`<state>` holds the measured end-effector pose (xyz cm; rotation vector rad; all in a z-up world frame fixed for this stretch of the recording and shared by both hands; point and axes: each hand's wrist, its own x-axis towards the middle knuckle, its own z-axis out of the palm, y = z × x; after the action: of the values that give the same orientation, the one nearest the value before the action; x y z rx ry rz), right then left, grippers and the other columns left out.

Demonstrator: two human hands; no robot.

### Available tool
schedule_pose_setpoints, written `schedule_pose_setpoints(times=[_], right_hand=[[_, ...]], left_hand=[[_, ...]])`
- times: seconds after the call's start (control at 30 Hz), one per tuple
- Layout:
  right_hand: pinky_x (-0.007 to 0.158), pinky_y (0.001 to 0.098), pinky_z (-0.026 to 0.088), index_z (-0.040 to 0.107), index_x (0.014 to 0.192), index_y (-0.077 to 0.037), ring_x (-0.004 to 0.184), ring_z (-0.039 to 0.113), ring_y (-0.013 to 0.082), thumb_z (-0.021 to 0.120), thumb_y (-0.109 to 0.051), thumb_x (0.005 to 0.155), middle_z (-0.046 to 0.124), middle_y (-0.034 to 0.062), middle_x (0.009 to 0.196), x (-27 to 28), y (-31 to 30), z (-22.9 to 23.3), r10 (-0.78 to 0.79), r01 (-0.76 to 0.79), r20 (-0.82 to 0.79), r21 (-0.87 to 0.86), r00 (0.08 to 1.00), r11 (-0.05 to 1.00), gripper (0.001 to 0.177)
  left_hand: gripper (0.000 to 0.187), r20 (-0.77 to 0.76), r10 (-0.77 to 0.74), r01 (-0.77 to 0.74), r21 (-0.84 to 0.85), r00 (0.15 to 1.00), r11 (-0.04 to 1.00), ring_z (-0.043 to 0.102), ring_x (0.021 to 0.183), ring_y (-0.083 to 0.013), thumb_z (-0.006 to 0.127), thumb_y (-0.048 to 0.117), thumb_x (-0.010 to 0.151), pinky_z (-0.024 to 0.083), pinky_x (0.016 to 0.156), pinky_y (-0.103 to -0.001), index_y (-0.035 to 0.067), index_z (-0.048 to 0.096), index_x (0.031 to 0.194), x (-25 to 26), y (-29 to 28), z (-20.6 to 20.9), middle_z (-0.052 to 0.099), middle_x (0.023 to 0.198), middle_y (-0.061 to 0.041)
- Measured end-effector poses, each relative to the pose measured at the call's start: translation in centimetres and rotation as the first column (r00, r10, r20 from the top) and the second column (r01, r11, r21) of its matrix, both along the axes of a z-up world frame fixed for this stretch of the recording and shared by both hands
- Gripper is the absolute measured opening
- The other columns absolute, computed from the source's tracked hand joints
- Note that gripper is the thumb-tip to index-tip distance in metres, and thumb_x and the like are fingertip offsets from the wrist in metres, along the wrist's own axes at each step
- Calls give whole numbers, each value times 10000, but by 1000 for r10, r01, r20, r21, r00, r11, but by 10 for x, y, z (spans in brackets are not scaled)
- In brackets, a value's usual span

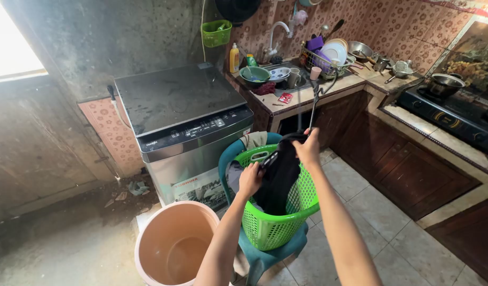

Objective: The person takes a black shirt and a pink striped shirt from a green laundry basket, places each on a hanger, and hangs them on a clothesline in a small room with a washing machine and kitchen counter.

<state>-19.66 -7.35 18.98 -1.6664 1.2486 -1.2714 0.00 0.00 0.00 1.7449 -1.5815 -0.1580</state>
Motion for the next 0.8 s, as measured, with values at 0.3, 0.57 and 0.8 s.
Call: schedule_pose_setpoints(times=[0.3,0.57,0.8], right_hand=[[695,356,530,709,1084,-50,754,691,147,807,-209,925,721,61,828,-48,-10,11,-62,7,-174,-302,983,953,245],[424,285,331,665,1038,-80,471,431,76,571,-155,903,542,-19,655,-32,-15,-1,207,-223,91,222,974,949,181],[602,326,497,666,884,-26,670,639,157,975,-316,678,692,83,759,-33,-24,-25,-45,-105,-449,-302,892,948,472]], left_hand=[[410,-516,-138,139,-36,845,990,601,799,-419,567,314,1057,481,753,-459,-67,595,910,45,-14,134,611,779,-253],[419,-478,-197,173,-94,856,980,657,997,-407,571,367,1034,484,878,-430,-49,587,990,48,-22,174,669,998,-261],[553,-40,-305,276,-323,952,905,579,1012,-460,612,-133,591,470,873,-477,36,543,1113,63,-15,162,640,1075,-251]])
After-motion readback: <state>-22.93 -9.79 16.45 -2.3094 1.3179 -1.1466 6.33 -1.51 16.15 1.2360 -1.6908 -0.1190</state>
